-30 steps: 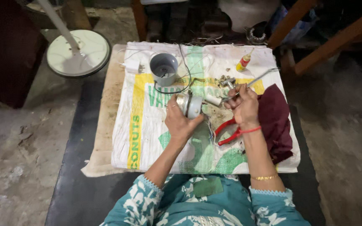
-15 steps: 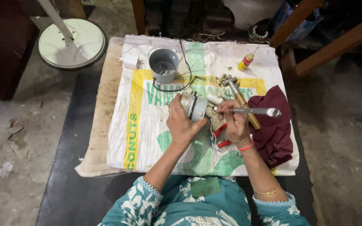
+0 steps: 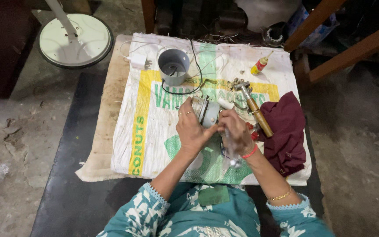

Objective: The person uses a wrench to loosen and tighten bolts on a small cylindrical electrical device, then uses pliers to adjust wires and components. The person rotates the device to access different sides and continues manipulating internal parts with tools.

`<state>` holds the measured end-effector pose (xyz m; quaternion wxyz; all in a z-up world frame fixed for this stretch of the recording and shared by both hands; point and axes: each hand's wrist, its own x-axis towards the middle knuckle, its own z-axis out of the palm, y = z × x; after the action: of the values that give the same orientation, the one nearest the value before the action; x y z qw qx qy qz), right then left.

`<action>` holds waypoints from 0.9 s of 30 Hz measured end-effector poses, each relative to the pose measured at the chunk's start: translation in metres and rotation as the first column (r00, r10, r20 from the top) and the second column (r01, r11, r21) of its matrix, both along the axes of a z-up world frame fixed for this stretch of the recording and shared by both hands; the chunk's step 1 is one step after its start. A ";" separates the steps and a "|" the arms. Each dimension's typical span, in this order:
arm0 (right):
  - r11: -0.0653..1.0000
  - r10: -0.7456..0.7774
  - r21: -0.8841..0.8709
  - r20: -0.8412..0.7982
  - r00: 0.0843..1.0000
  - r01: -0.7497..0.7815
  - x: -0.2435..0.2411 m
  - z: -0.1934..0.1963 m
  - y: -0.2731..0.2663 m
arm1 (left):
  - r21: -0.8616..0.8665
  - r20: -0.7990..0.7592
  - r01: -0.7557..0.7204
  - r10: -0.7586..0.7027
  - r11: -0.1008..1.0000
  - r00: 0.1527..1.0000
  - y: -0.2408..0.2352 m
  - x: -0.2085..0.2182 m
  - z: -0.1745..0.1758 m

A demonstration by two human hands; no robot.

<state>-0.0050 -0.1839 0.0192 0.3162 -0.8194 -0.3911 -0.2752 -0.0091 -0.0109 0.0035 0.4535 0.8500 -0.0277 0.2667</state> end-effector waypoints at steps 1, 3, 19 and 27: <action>1.000 0.016 -0.022 0.014 1.000 -0.015 -0.001 0.000 0.000 | -0.008 -0.008 0.005 -0.005 1.000 1.000 0.000 -0.001 0.001; 0.999 0.012 -0.044 0.048 0.999 -0.010 0.001 0.000 0.001 | -0.026 -0.022 0.017 -0.017 1.000 1.000 0.000 0.001 0.002; 0.977 -0.160 0.110 -0.205 0.966 0.185 0.013 0.030 0.027 | -0.063 0.051 -0.003 0.006 0.998 0.999 0.003 0.010 -0.015; 0.906 0.026 0.351 -0.600 0.799 0.235 0.027 0.031 0.020 | -0.065 0.054 0.011 -0.008 0.998 0.998 0.004 0.008 -0.014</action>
<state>0.0220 -0.1638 0.0507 0.5701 -0.7999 -0.1595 -0.0988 -0.0006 -0.0069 -0.0105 0.4815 0.8270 -0.0352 0.2882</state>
